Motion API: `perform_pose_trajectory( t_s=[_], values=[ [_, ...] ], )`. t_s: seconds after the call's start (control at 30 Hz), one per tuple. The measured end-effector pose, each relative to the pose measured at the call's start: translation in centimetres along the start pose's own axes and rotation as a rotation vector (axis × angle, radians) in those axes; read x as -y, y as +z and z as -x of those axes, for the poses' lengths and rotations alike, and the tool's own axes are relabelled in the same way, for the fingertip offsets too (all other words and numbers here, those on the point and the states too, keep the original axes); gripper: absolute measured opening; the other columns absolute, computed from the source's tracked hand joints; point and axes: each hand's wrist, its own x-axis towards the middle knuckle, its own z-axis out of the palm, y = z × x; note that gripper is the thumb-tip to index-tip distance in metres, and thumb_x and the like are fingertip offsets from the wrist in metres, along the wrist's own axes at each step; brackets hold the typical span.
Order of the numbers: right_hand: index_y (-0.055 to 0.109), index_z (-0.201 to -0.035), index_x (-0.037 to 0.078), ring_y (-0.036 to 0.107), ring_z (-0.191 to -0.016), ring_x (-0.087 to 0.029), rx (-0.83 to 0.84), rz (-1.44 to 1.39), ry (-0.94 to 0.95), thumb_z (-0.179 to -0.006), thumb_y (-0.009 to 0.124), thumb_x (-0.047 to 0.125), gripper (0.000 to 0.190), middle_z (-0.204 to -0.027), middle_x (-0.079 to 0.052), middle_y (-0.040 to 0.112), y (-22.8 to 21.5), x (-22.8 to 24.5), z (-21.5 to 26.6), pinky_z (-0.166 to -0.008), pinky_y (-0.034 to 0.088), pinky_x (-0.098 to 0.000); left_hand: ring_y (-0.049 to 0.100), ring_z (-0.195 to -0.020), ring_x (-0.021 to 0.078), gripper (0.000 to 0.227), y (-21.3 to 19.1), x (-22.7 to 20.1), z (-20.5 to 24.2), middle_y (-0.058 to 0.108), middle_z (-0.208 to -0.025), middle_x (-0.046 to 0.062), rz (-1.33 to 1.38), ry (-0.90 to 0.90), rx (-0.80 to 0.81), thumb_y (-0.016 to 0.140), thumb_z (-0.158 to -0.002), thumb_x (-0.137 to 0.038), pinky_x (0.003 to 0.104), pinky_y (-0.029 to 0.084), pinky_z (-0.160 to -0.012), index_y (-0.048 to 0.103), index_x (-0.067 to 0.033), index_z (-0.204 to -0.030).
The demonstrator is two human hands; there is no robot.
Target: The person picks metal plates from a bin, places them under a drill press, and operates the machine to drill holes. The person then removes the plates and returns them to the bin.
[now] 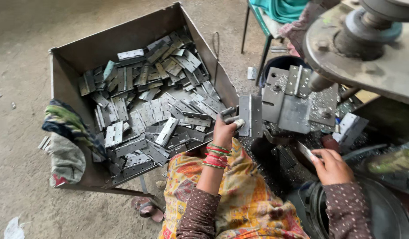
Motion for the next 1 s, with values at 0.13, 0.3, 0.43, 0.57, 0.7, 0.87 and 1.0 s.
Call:
perform_pose_trajectory(
  t_s=[0.13,0.3,0.43,0.57,0.7,0.87,1.0],
  values=[
    [0.072,-0.113,0.015,0.074,-0.090,-0.025,-0.038,-0.015,-0.005,-0.097,0.064,0.030,0.023,-0.116,-0.008,0.070,0.0,0.2,0.2,-0.078,0.056,-0.0398,0.069,-0.093,0.0241,0.062,5.6,0.1,0.4,0.069,-0.109,0.014,-0.359,0.117,-0.003,0.080,-0.078,0.003,0.036,0.058,-0.080,0.051,-0.0063,-0.132],
    [0.073,-0.111,0.015,0.074,-0.091,-0.024,-0.062,-0.014,0.031,-0.097,0.063,0.029,0.022,-0.114,-0.007,0.071,-0.2,0.5,0.5,-0.077,0.056,-0.0397,0.063,-0.106,0.0445,0.061,9.9,-1.3,3.0,0.057,-0.133,0.028,-1.269,0.514,-0.071,0.083,-0.081,-0.016,0.046,0.053,-0.089,0.054,-0.0040,-0.134],
    [0.072,-0.112,0.015,0.074,-0.090,-0.024,-0.081,-0.046,0.009,-0.096,0.063,0.029,0.023,-0.114,-0.007,0.070,0.3,0.3,0.3,-0.078,0.056,-0.0392,0.056,-0.129,0.0378,0.051,10.3,-0.5,5.6,0.057,-0.139,0.018,-1.667,0.765,0.063,0.071,-0.085,-0.028,0.049,0.043,-0.109,0.062,-0.0048,-0.129],
    [0.072,-0.111,0.015,0.074,-0.091,-0.024,-0.063,-0.024,0.009,-0.095,0.063,0.029,0.023,-0.114,-0.007,0.070,0.4,0.0,0.1,-0.077,0.056,-0.0398,0.053,-0.140,0.0309,0.041,11.6,1.9,7.1,0.057,-0.148,0.011,-1.724,0.932,0.164,0.062,-0.094,-0.034,0.052,0.037,-0.121,0.067,-0.0054,-0.123],
    [0.071,-0.113,0.015,0.074,-0.091,-0.025,-0.042,-0.005,0.036,-0.097,0.063,0.032,0.025,-0.113,-0.007,0.071,0.2,0.2,0.3,-0.078,0.056,-0.0404,0.053,-0.136,0.0328,0.034,13.2,3.3,6.7,0.060,-0.141,0.011,-1.682,0.716,0.313,0.058,-0.104,-0.034,0.055,0.036,-0.120,0.070,-0.0045,-0.117],
    [0.067,-0.123,0.016,0.073,-0.090,-0.031,0.034,0.110,0.122,-0.096,0.062,0.037,0.034,-0.116,-0.008,0.072,1.2,-0.9,0.9,-0.078,0.057,-0.0436,0.055,-0.132,0.0324,0.037,14.1,3.7,4.9,0.062,-0.138,0.014,-1.723,0.813,0.274,0.061,-0.087,-0.026,0.054,0.038,-0.109,0.070,-0.0011,-0.112],
    [0.060,-0.131,0.015,0.073,-0.093,-0.034,0.102,0.122,0.177,-0.091,0.065,0.046,0.050,-0.115,-0.012,0.071,4.4,-4.2,2.2,-0.077,0.058,-0.0460,0.055,-0.133,0.0319,0.041,14.2,3.9,5.0,0.062,-0.133,0.014,-1.745,0.873,0.232,0.060,-0.088,-0.024,0.054,0.038,-0.114,0.069,0.0011,-0.119]
  ],
)
